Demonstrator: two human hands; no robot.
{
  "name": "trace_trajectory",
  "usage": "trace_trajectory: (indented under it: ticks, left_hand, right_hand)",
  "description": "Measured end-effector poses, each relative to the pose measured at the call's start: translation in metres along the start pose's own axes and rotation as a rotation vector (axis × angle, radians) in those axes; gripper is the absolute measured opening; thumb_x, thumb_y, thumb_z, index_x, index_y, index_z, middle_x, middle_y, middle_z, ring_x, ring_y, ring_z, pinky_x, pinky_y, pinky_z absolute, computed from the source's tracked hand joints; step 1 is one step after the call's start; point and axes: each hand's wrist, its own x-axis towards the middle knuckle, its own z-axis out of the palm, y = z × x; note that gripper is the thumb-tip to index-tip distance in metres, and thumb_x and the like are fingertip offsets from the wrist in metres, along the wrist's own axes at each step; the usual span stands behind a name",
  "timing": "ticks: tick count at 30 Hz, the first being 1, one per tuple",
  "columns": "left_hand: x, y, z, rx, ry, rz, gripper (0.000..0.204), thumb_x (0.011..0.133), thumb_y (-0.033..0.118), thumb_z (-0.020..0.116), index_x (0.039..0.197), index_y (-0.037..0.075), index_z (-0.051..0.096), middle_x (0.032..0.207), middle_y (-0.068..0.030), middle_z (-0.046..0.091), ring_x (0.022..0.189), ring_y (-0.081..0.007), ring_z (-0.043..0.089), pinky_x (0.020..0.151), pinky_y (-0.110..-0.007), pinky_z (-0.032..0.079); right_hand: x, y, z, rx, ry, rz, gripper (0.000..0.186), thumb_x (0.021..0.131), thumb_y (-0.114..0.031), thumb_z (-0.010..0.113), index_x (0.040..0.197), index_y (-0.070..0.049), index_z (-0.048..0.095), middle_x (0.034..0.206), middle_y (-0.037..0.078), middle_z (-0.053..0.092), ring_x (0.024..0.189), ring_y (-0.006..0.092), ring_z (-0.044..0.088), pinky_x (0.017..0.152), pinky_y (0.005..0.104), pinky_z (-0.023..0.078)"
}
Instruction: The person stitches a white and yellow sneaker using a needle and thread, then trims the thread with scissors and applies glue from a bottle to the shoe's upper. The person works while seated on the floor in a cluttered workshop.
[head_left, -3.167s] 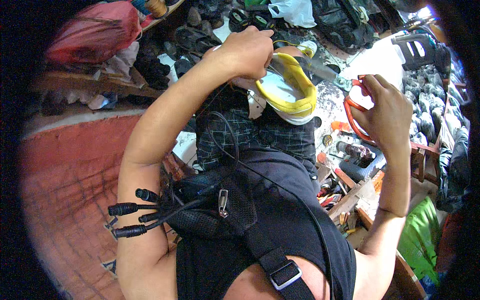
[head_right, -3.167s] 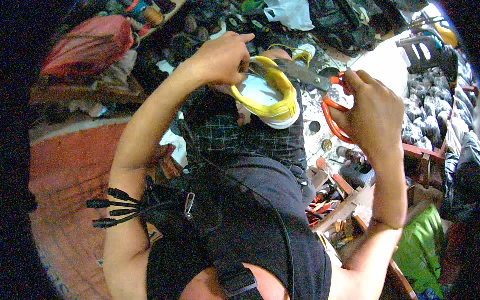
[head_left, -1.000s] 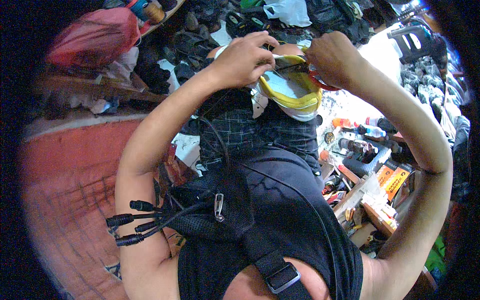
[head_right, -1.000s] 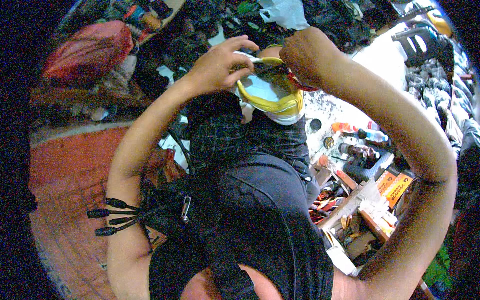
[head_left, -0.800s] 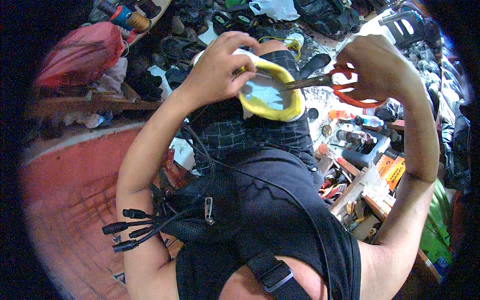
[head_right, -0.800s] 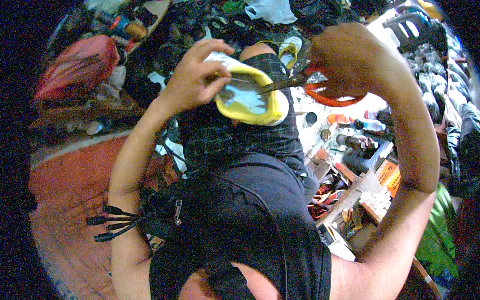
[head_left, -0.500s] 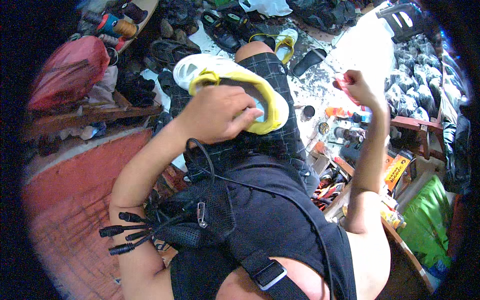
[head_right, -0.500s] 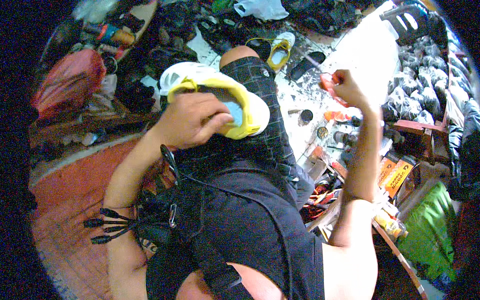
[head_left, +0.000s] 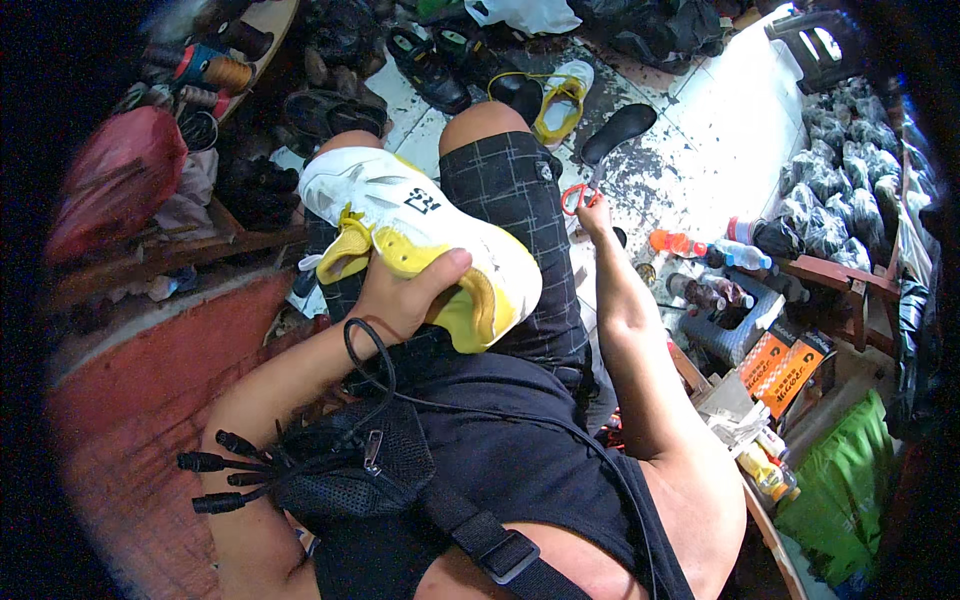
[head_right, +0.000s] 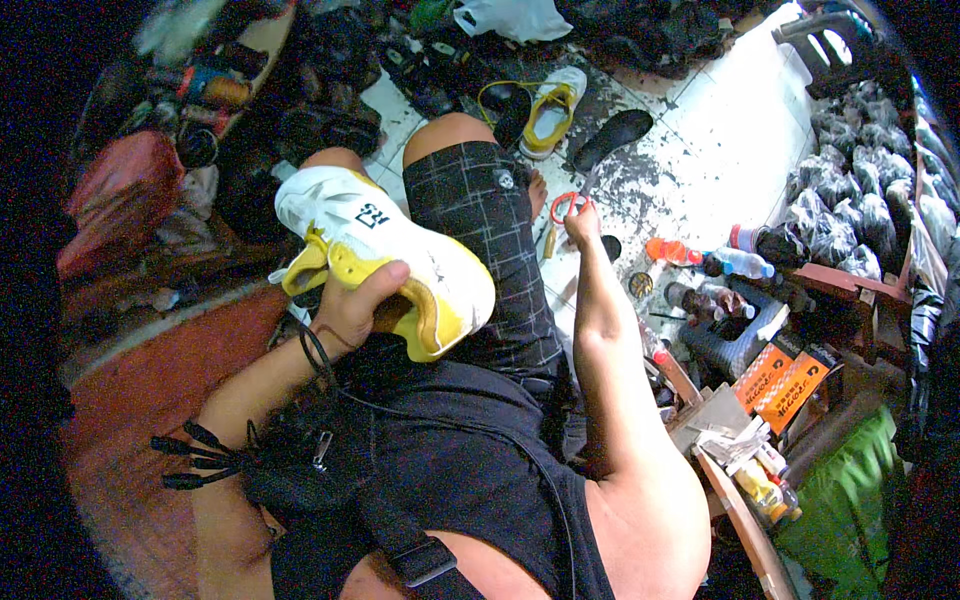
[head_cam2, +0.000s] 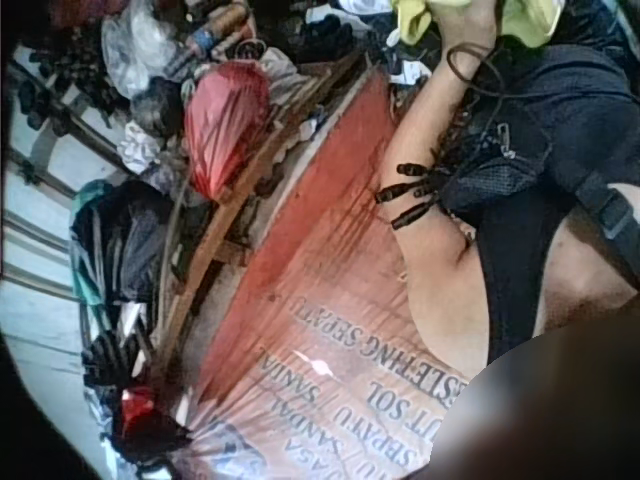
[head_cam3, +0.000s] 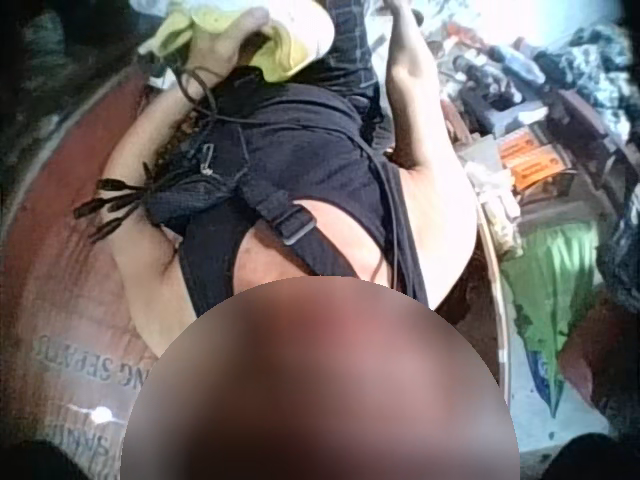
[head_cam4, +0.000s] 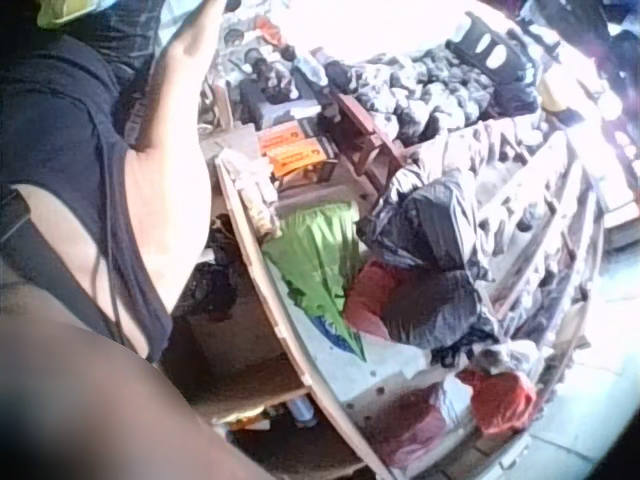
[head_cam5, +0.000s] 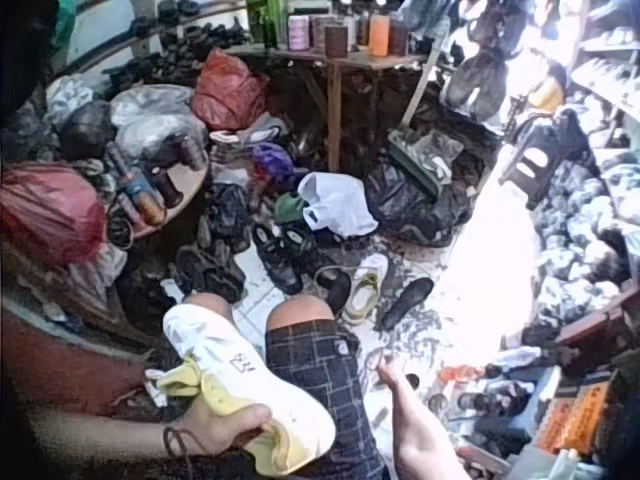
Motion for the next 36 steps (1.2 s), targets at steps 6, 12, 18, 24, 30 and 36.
trace_trajectory:
  ticks: [6,12,18,24,30,36]
  left_hand:
    - [-0.011,0.000,-0.023,-0.122,-0.068,-0.017,0.070,0.087,0.011,0.076,0.147,-0.002,0.041,0.134,-0.0135,0.063,0.121,-0.0226,0.064,0.104,-0.037,0.052]
    - [-0.003,0.001,-0.033,-0.317,-0.044,0.063,0.075,0.084,0.002,0.072,0.151,-0.001,0.039,0.137,-0.0140,0.062,0.124,-0.0230,0.063,0.108,-0.039,0.050]
    - [0.003,0.003,-0.034,-0.466,0.028,0.052,0.077,0.081,-0.001,0.073,0.151,-0.001,0.040,0.135,-0.0147,0.064,0.123,-0.0253,0.065,0.108,-0.040,0.050]
    - [0.005,0.005,-0.034,-0.529,0.062,0.051,0.081,0.080,0.002,0.077,0.152,0.001,0.039,0.130,-0.0147,0.065,0.119,-0.0262,0.067,0.106,-0.041,0.053]
    - [0.003,0.008,-0.030,-0.592,0.103,-0.032,0.069,0.085,0.001,0.077,0.147,0.000,0.046,0.128,-0.0152,0.067,0.115,-0.0249,0.069,0.101,-0.040,0.057]
    - [0.004,0.009,-0.030,-0.625,0.096,-0.122,0.060,0.088,0.001,0.075,0.143,-0.001,0.051,0.124,-0.0148,0.069,0.110,-0.0261,0.071,0.099,-0.041,0.058]
  right_hand:
    - [-0.048,0.058,-0.030,-0.321,0.126,-0.245,0.051,0.079,-0.005,0.071,0.129,-0.007,0.060,0.119,0.024,0.065,0.116,0.0438,0.062,0.097,0.0495,0.052]
    - [-0.101,0.125,-0.074,-0.424,0.133,-0.431,0.045,0.082,-0.001,0.063,0.125,-0.012,0.062,0.105,0.018,0.066,0.102,0.0402,0.065,0.092,0.0478,0.054]
    - [-0.124,0.163,-0.049,-0.246,-0.069,-0.087,0.086,0.062,-0.021,0.096,0.139,-0.013,0.058,0.094,0.010,0.070,0.092,0.0258,0.069,0.083,0.0410,0.057]
    - [-0.132,0.146,-0.011,-0.074,0.012,-0.006,0.091,0.064,-0.032,0.099,0.144,-0.017,0.057,0.096,0.009,0.074,0.094,0.0261,0.071,0.089,0.0422,0.056]
    - [-0.120,0.132,-0.002,-0.042,0.009,0.032,0.063,0.078,-0.031,0.092,0.135,-0.018,0.068,0.093,0.006,0.075,0.089,0.0200,0.070,0.086,0.0384,0.055]
    - [-0.109,0.129,0.004,0.113,0.085,-0.058,0.029,0.092,-0.025,0.079,0.116,-0.009,0.075,0.092,0.008,0.071,0.085,0.0168,0.069,0.079,0.0338,0.054]
